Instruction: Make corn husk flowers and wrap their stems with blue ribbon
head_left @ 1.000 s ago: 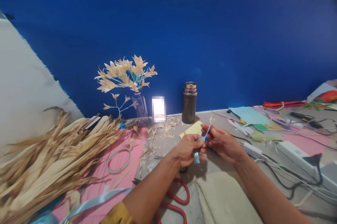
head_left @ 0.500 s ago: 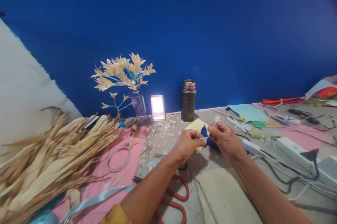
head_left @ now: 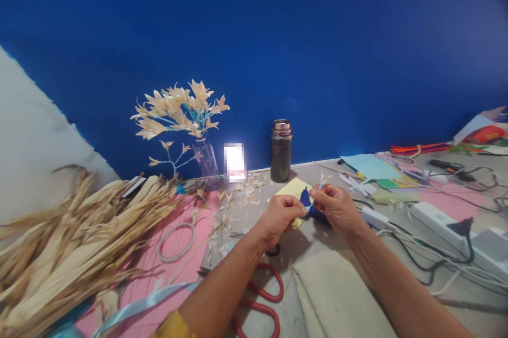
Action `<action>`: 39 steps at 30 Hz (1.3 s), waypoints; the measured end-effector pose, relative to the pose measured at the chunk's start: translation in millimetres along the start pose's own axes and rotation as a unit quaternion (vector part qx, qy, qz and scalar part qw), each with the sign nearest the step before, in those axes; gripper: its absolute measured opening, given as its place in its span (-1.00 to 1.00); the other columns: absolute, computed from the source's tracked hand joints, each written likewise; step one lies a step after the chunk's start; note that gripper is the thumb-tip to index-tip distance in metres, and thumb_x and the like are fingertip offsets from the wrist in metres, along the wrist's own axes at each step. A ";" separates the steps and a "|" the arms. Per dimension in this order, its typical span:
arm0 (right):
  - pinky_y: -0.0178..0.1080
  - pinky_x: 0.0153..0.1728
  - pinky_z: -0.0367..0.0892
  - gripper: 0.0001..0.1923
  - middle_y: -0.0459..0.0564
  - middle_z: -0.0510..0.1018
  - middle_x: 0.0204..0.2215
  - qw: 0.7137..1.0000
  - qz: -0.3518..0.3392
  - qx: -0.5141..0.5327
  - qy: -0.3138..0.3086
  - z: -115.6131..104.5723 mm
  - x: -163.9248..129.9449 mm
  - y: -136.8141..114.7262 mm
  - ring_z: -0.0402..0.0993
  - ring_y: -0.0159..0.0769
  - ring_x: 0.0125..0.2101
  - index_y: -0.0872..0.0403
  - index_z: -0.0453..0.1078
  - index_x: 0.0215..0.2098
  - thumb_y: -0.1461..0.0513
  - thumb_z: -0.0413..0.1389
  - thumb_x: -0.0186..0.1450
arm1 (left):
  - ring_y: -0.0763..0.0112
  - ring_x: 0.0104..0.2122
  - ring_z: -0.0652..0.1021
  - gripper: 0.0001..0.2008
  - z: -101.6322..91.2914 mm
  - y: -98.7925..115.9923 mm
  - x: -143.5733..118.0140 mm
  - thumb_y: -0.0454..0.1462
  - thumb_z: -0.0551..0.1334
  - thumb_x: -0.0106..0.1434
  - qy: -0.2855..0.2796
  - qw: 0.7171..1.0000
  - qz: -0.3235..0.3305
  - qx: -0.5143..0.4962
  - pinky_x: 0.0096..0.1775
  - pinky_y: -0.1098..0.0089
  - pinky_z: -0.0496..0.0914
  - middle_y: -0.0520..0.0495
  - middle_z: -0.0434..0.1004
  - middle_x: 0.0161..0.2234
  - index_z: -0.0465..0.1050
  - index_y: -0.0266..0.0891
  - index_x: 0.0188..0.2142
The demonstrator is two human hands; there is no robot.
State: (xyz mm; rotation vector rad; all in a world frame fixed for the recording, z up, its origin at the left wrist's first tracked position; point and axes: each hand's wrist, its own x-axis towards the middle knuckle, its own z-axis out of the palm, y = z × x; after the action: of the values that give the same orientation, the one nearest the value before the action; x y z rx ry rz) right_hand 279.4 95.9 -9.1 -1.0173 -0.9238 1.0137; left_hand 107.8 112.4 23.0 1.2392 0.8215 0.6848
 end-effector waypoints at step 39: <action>-0.33 -0.56 0.11 -0.56 -0.17 0.36 -0.65 0.998 -0.043 -0.051 0.015 13.2 -6.5 -12.1 0.18 -0.43 -0.60 0.05 0.30 -0.61 -0.04 0.39 0.00 | 0.69 -0.72 0.03 -0.71 6.7 -8.4 -0.9 -0.22 0.40 -0.12 0.007 1.000 -0.002 -0.027 -0.62 0.50 -0.16 0.24 0.13 -0.71 0.27 -0.21 -0.52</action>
State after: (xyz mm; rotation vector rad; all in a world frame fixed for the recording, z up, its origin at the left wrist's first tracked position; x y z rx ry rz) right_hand 268.0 90.3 5.0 -1.0651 -0.9941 0.8854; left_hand 113.1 106.5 15.7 1.1854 0.8120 0.7096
